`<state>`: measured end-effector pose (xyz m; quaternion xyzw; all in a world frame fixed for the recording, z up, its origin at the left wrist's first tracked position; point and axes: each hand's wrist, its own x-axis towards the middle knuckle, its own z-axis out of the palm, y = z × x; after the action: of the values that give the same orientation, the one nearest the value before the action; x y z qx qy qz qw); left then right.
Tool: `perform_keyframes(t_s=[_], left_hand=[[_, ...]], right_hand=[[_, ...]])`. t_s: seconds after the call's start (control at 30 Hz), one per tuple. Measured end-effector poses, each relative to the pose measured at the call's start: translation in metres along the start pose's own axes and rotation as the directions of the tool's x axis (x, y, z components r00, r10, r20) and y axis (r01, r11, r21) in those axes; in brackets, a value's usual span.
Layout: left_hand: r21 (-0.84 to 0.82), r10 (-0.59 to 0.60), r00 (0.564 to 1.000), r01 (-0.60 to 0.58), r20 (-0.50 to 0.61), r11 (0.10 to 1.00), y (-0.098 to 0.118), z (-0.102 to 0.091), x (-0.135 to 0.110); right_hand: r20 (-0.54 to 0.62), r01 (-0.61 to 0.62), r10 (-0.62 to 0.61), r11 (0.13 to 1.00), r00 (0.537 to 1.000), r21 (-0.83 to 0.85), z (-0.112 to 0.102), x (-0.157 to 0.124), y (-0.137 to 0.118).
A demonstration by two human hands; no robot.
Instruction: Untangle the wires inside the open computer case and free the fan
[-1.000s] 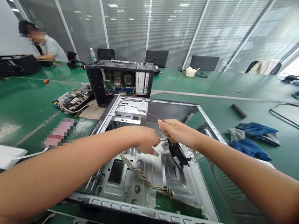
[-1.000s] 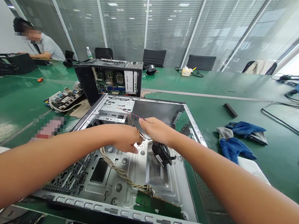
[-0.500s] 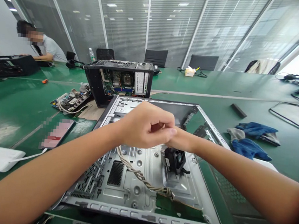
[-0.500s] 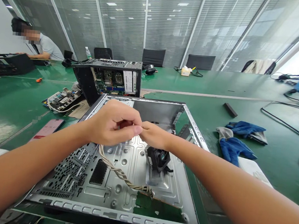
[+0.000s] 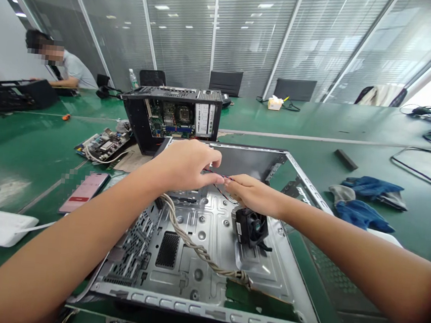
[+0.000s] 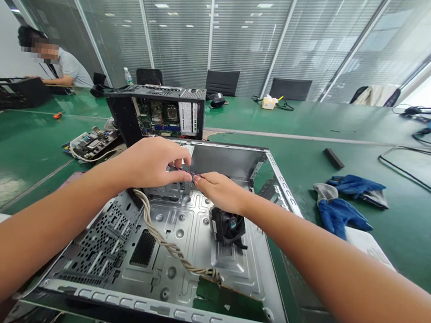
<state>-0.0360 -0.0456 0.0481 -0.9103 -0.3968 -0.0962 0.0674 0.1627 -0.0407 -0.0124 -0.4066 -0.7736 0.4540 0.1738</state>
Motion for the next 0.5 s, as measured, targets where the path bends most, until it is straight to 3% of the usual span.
perform_keyframes(t_s=[0.23,0.37,0.5], left_hand=[[-0.018,0.021,1.0,-0.021,0.001,1.0,0.0,0.005,0.005],[0.013,0.023,1.0,-0.023,0.001,1.0,0.0,0.01,0.006],[-0.023,0.029,1.0,-0.029,0.006,0.999,-0.001,0.013,0.007]], right_hand=[[-0.167,-0.029,0.015,0.996,0.986,-0.086,-0.005,0.005,0.002],[-0.149,0.048,-0.07,0.988,0.986,-0.146,-0.005,0.004,0.0],[-0.079,0.155,-0.162,0.984,0.984,-0.085,-0.003,-0.001,-0.007]])
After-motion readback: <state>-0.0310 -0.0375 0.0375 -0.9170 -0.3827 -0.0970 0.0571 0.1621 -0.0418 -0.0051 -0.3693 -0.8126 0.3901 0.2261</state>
